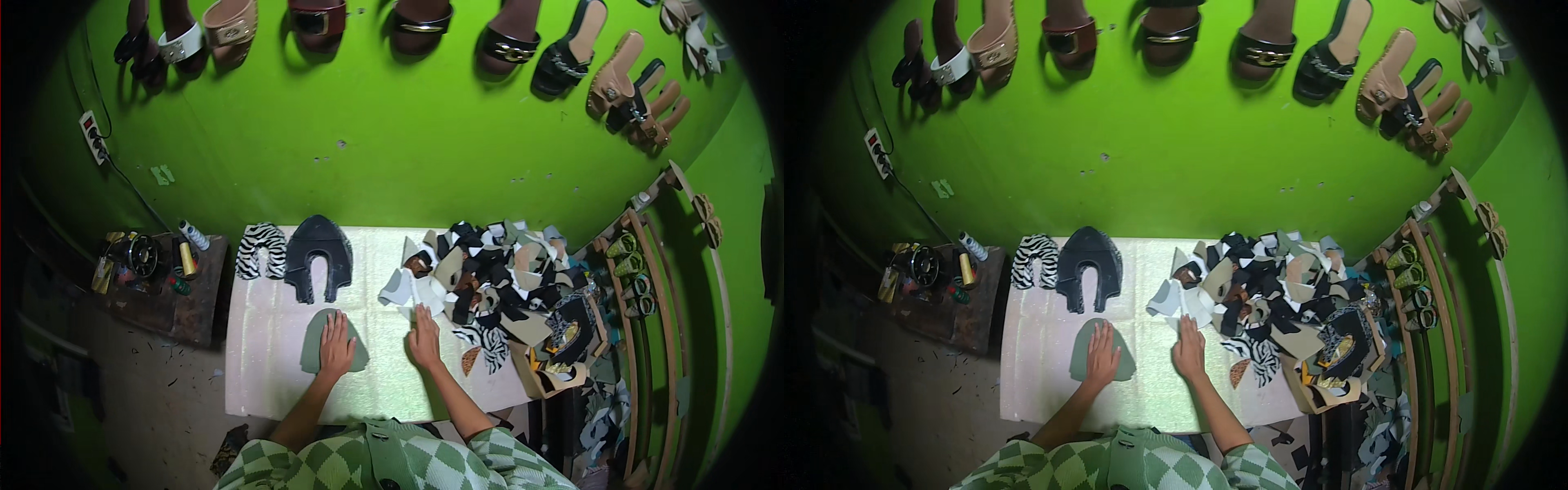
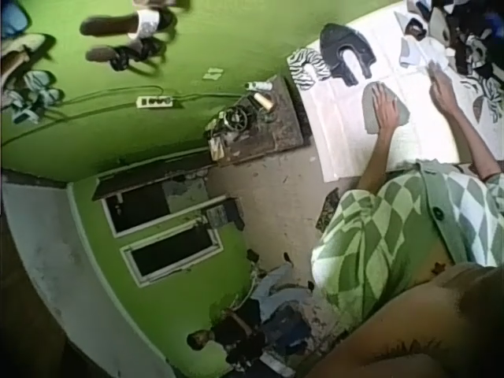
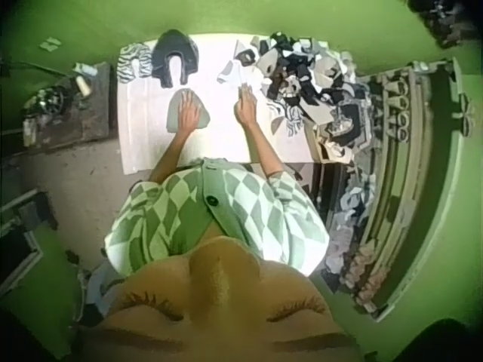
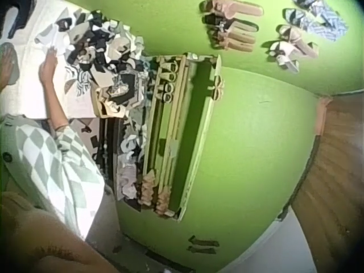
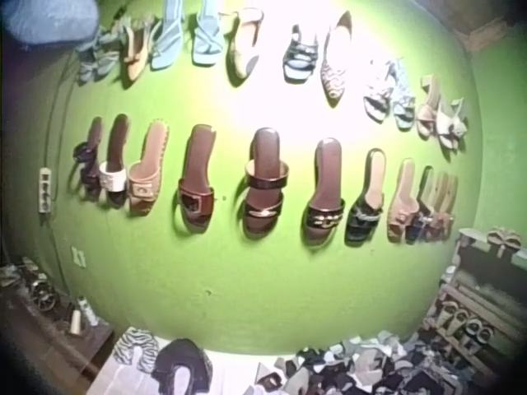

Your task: Sorting and organizing cut leather shoe upper components on a workspace table.

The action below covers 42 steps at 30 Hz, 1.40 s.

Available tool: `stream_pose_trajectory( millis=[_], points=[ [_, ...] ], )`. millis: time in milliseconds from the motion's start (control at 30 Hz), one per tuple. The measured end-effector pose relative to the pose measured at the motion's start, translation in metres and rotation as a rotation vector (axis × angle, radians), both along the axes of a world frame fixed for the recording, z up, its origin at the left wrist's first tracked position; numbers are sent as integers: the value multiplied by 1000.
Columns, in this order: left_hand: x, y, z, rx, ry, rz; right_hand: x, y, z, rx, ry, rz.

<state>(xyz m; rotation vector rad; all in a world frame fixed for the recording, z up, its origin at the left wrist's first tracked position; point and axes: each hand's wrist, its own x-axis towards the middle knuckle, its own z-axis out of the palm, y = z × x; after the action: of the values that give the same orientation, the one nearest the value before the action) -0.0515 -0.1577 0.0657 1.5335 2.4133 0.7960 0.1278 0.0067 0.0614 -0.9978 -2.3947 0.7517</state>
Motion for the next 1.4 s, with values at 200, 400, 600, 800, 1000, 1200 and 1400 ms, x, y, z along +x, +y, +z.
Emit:
stream_pose_trajectory(
  millis=[200, 400, 600, 800, 1000, 1200, 1400],
  points=[
    [63, 71, -6, 40, -64, 27, 53, 76, 4, 150, 31, -59],
    [117, 109, -6, 113, -114, 89, 43, 129, 10, 279, -1, -120],
    [133, 109, 8, 94, -117, 161, 31, 175, -7, 443, -51, -61],
    [117, 103, 25, 209, -59, 239, 27, 173, 32, 222, 243, -12],
    [121, 119, 39, 251, -95, 151, 34, 166, 43, 81, -7, 9],
    [123, 104, 31, 300, -128, 158, 29, 145, -5, 403, -398, 21],
    [108, 75, 25, 294, -138, 292, 28, 152, -7, 559, -308, -12]
  ],
)
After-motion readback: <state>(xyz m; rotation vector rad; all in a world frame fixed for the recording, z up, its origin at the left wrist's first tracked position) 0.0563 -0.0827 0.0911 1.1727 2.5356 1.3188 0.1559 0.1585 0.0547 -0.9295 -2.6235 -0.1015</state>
